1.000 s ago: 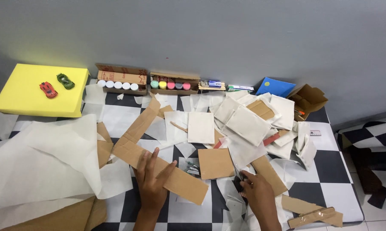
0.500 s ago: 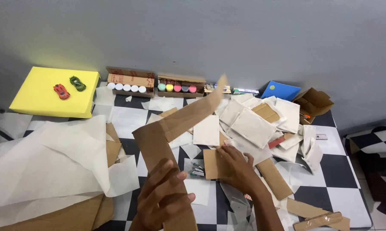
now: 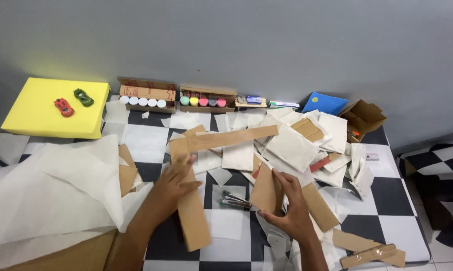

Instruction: The person is stapling small rectangular pieces of white paper onto cardboard inserts, occasionally using scissors to trim the cardboard pieces.

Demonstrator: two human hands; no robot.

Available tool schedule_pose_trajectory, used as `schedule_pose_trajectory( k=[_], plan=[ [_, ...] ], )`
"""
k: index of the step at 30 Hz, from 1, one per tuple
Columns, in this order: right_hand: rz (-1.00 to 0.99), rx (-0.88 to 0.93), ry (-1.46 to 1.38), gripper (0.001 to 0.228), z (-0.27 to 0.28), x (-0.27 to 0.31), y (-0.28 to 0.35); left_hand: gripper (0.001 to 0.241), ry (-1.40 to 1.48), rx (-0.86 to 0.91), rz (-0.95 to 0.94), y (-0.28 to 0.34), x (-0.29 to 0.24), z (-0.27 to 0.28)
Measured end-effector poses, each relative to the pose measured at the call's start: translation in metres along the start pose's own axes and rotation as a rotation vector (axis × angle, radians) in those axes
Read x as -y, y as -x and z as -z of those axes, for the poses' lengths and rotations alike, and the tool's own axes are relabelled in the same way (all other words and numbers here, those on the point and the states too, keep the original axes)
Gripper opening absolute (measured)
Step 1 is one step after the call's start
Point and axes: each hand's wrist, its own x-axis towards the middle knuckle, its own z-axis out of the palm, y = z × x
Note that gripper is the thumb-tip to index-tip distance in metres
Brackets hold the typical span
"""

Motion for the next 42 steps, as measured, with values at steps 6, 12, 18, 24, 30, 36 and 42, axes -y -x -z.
schedule_pose_trajectory(
  k=[6, 12, 18, 24, 30, 36, 42],
  plan=[
    [0.024, -0.049, -0.006, 0.105, -0.007, 0.009, 0.005, 0.103, -0.514, 0.16, 0.256, -0.012, -0.021, 0.009],
    [0.341, 0.024, 0.243, 0.105, -0.024, 0.032, -0.001, 0.07, 0.867, 0.237, 1.083, -0.077, -0.114, 0.05],
    [0.056, -0.017, -0.164, 0.083, -0.034, 0.032, -0.004, 0.032, 1.314, 0.025, 1.125, -0.065, -0.109, 0.028],
    [-0.447, 0.064, -0.44, 0.053, -0.037, 0.027, -0.003, 0.029, 1.006, 0.079, 1.075, -0.044, -0.093, 0.011],
    [-0.597, -0.617, -0.904, 0.036, -0.027, 0.0, -0.005, 0.039, -0.168, -0.175, 0.519, -0.006, -0.053, -0.029],
    [-0.465, -0.712, -1.116, 0.045, -0.022, -0.037, -0.001, 0.038, 0.038, -0.171, 0.714, -0.008, -0.059, -0.033],
    [-0.554, -0.606, -1.083, 0.054, -0.026, -0.007, -0.002, 0.05, 0.167, -0.33, 0.865, -0.014, -0.059, -0.017]
  ],
)
